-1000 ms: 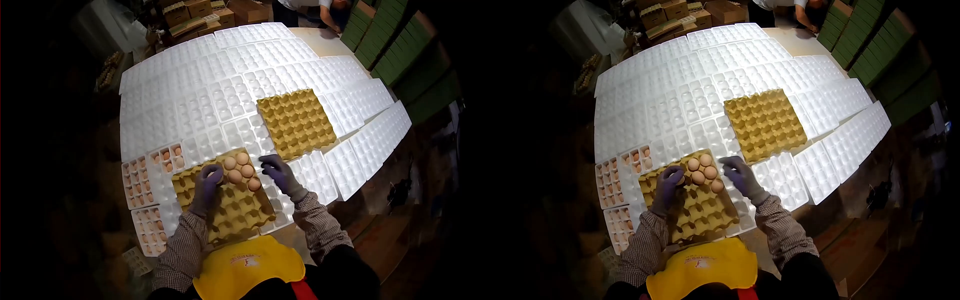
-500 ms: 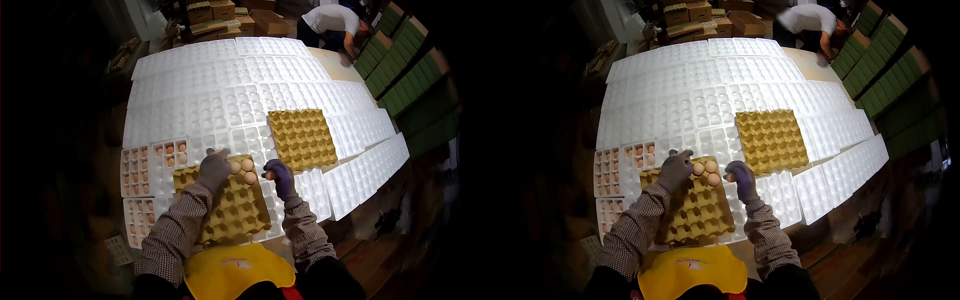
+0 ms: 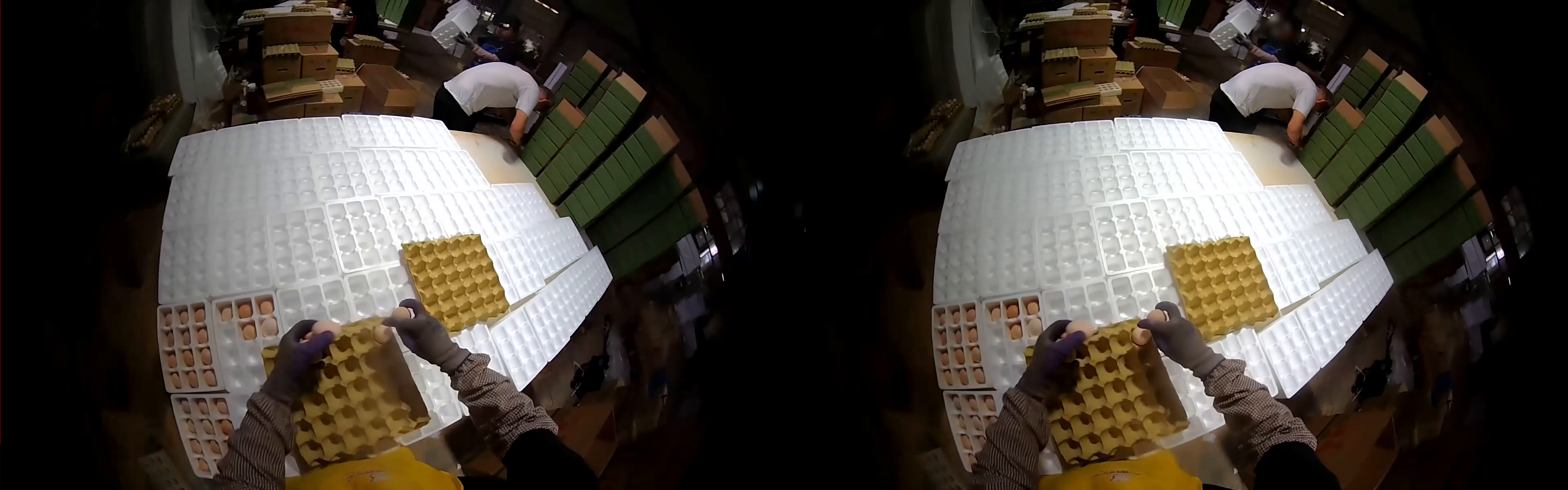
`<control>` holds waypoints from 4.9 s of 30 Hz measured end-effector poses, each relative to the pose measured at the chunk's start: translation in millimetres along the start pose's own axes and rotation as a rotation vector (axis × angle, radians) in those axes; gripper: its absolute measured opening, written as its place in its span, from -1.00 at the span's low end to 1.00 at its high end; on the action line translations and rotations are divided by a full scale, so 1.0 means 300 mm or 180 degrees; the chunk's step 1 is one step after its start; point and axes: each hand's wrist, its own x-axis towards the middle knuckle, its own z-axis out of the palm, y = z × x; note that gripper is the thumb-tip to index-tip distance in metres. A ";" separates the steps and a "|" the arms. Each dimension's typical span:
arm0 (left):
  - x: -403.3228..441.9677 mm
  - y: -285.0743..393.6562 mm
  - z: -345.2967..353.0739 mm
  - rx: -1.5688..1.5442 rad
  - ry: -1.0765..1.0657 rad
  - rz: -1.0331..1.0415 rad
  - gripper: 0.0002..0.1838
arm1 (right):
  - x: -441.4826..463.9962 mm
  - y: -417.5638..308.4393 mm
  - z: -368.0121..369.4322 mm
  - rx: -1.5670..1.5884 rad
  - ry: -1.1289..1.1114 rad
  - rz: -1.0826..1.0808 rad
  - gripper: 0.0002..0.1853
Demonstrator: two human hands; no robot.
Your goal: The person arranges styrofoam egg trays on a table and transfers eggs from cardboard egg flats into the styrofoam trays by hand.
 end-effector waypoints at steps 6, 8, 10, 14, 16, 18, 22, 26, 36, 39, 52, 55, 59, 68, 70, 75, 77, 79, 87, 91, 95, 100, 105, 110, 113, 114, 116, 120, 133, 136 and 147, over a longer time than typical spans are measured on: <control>-0.223 -0.004 -0.508 -0.0950 0.0484 0.0442 -0.59 | 0.128 -0.032 0.036 -0.0082 -0.1719 0.0185 -0.73; -0.204 0.005 -0.706 -0.0754 0.1126 0.0433 -0.58 | 0.145 -0.103 0.033 -0.0380 -0.1728 0.0577 -0.59; -0.172 0.080 -0.872 -0.0505 0.1457 0.0431 -0.58 | 0.123 -0.074 0.043 -0.0546 -0.1688 0.0654 -0.45; 0.049 0.171 -1.236 0.1278 0.2241 0.1067 -0.56 | 0.269 -0.137 0.038 -0.0297 -0.1172 0.1203 -0.53; 0.131 0.223 -1.284 0.2370 0.2320 0.0946 -0.54 | 0.514 -0.347 0.162 0.0423 -0.0817 0.1428 -0.57; 0.196 0.284 -1.251 0.3585 0.2426 0.0748 -0.51 | 0.688 -0.459 0.423 0.0876 -0.0608 0.0799 -0.55; 0.251 0.230 -1.255 0.3754 0.2205 0.0712 -0.39 | 1.000 -0.624 0.981 0.0863 -0.0544 0.0301 -0.59; 0.241 0.214 -1.311 0.3568 0.2086 0.1012 -0.27 | 1.154 -0.648 1.180 -0.0522 -0.1694 -0.0137 -0.66; 0.515 0.197 -1.503 0.2756 0.2717 0.2275 -0.57 | 1.338 -0.702 1.237 0.0092 -0.1926 0.0092 -0.73; 0.448 0.165 -1.563 0.1962 0.2253 0.1753 -0.63 | 1.333 -0.727 1.404 0.0373 -0.0978 0.0110 -0.66; -0.480 -0.036 -0.409 0.2865 0.0156 0.0683 -0.65 | -0.136 -0.232 0.125 0.0212 0.0792 0.3137 -0.65; -0.525 -0.183 -0.216 0.3191 0.0328 0.0838 -0.47 | -0.478 -0.293 0.079 0.0989 -0.0687 0.3527 -0.56; -0.539 -0.231 -0.136 0.1699 0.1164 0.0124 -0.23 | -0.369 -0.422 -0.076 0.2296 -0.0130 0.3543 -0.53; -0.263 0.021 0.444 0.1840 0.1234 0.1045 -0.29 | -0.472 0.003 -0.376 0.2792 0.2090 0.3095 -0.64; -0.165 -0.004 0.631 0.1334 0.0584 0.1015 -0.25 | -0.441 0.160 -0.345 0.2415 0.2746 0.3015 -0.62; 0.174 -0.129 0.953 0.1454 0.1221 0.1451 -0.02 | -0.454 0.360 -0.329 0.2128 0.2774 0.3174 -0.56; 0.247 -0.113 0.954 0.1387 0.1437 0.2012 0.03 | -0.514 0.432 -0.416 0.2285 0.2271 0.3203 -0.56; 0.321 -0.135 0.851 0.2709 0.1911 0.2252 -0.05 | -0.557 0.519 -0.475 0.2442 0.1966 0.2964 -0.57; 0.525 -0.368 0.837 0.2898 0.0735 0.1188 -0.62 | -0.440 0.877 -0.565 0.0602 -0.0170 0.3407 -0.44; 0.496 -0.469 0.828 0.2630 0.0607 0.0396 -0.47 | -0.744 0.871 -0.422 -0.0821 0.2043 0.2649 -0.35; 0.437 -0.392 0.930 0.1552 0.0638 -0.0598 -0.43 | -1.234 0.673 -0.299 -0.0763 0.2757 0.6585 -0.14; 0.563 -0.473 0.813 0.1405 0.0304 -0.0786 -0.53 | -1.535 0.920 0.081 0.2387 0.3526 0.5683 -0.02; 0.653 -0.569 0.668 0.1677 0.0111 -0.0284 -0.41 | -1.336 0.725 -0.171 0.2284 0.2043 0.5971 0.00; 0.168 -0.430 1.021 0.2916 0.1476 0.1115 -0.28 | -1.612 0.771 -0.275 0.0738 0.0284 0.4873 -0.07; -0.061 -0.558 1.068 0.2341 0.2015 0.1424 -0.37 | -1.722 0.944 -0.404 0.0116 0.0846 0.3957 -0.07; -0.129 -0.627 1.101 0.2151 0.2209 0.1499 -0.39 | -1.726 0.996 -0.427 0.1022 0.1668 0.4175 -0.06; -0.259 -0.743 1.152 0.2103 0.2544 0.1422 -0.42 | -1.558 1.029 -0.626 0.3814 0.2395 0.5165 -0.05; -0.526 -0.935 1.248 0.2025 0.2713 0.1448 -0.49 | -1.548 1.047 -0.624 0.3769 0.1736 0.5191 -0.06; -1.400 -1.742 1.110 0.0918 0.3327 -0.0249 -0.58 | -2.230 0.987 -0.278 0.3082 0.1464 0.5715 -0.54; -1.511 -1.791 1.104 0.0609 0.3290 -0.0450 -0.62 | -2.311 0.947 -0.193 0.2808 0.0475 0.5806 -0.41; -1.627 -1.836 1.049 -0.0251 0.4230 0.0218 -0.75 | -1.900 0.643 -0.172 0.2198 -0.1716 0.4894 -0.23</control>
